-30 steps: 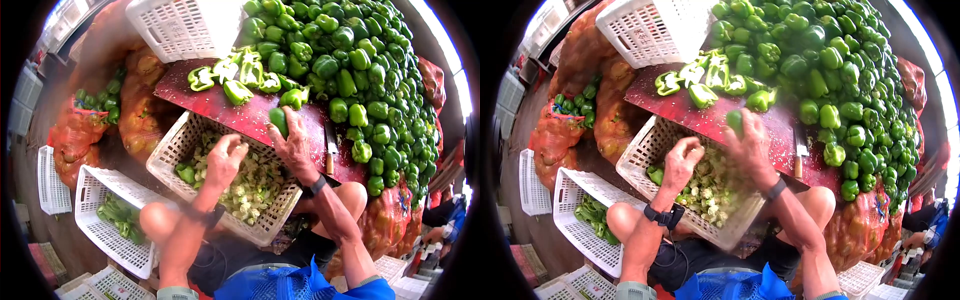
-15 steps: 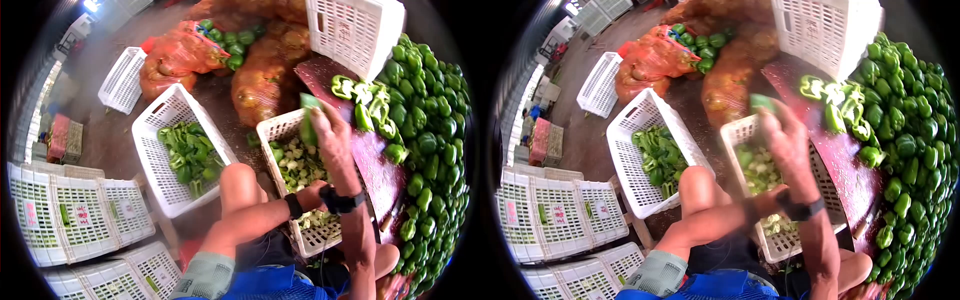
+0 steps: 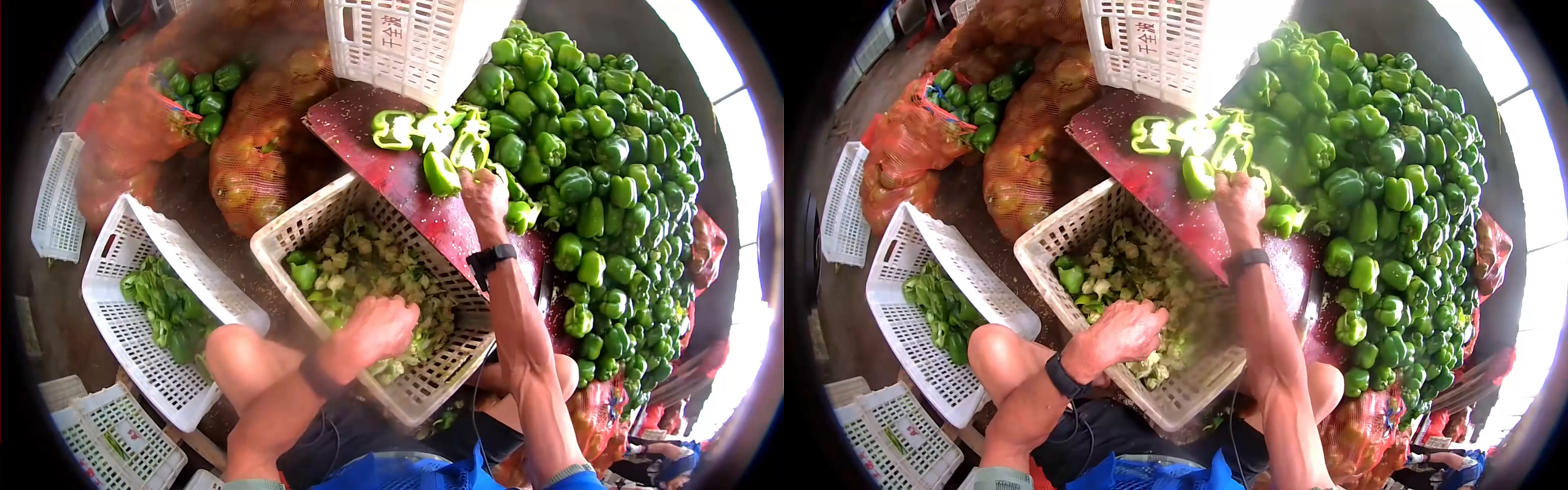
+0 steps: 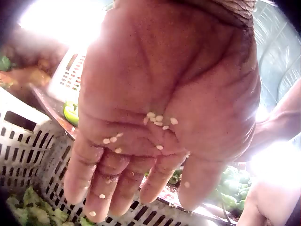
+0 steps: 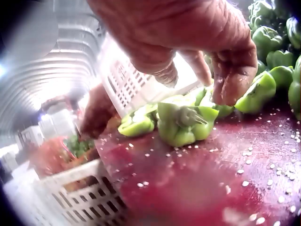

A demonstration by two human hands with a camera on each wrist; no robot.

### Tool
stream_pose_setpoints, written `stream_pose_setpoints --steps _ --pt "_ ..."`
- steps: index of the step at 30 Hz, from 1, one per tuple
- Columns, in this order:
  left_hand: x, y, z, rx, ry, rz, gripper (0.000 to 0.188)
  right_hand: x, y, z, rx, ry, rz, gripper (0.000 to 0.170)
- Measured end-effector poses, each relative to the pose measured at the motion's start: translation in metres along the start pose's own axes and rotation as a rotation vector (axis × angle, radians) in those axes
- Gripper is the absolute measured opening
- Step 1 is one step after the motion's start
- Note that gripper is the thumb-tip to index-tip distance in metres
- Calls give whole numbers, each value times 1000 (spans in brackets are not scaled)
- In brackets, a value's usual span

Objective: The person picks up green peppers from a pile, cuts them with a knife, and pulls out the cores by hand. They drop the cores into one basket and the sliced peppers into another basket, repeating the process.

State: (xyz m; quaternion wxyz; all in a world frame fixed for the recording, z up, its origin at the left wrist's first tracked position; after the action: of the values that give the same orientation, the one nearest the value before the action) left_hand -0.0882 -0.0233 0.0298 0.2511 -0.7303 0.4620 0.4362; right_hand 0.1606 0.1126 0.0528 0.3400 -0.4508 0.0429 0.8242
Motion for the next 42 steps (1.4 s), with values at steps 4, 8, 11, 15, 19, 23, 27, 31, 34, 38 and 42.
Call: stream_pose_setpoints --steps 4,8,11,15,19,23,27,31,34,38,42 --pt "-6 -7 -4 -25 -49 45 17 35 -15 -13 63 133 98 61" --pt "-7 -4 -1 -29 -17 -37 19 40 -9 -17 325 -235 383 51" --pt "-19 -12 13 -213 108 60 26 41 0 -22 99 -108 398 45" --pt "-36 -20 30 -277 417 -299 56 14 34 -19 -4 -202 286 42" --pt "-1 -33 63 -451 804 -381 61 20 65 -48 142 -431 515 53" --pt "37 -50 70 -671 1442 -312 72 -10 95 -29 285 -445 519 53" --pt "59 -69 67 -589 1745 -274 85 -9 154 1 385 -664 685 50" --pt "42 -68 47 -538 1812 -312 72 -29 150 6 -74 -628 432 59" --pt "-5 -60 39 -288 1456 -686 27 -43 141 2 -99 -375 323 58" --pt "-50 -49 -3 -108 853 -779 35 -65 163 9 380 -819 618 56" --pt "-44 -58 -15 -5 1072 -668 50 -75 163 12 350 -1166 724 59"
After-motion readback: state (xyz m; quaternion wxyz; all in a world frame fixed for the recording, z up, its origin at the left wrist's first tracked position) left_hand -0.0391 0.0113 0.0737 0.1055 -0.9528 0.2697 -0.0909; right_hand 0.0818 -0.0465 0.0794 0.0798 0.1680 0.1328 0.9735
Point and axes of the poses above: each hand's wrist, its own y-axis away from the middle knuckle, its own x-axis out of the palm, z = x × y, the point moved 8 cm from there along -y, towards the middle knuckle, and after that the axes turned 12 degrees about -y, right-handed, at the moved point
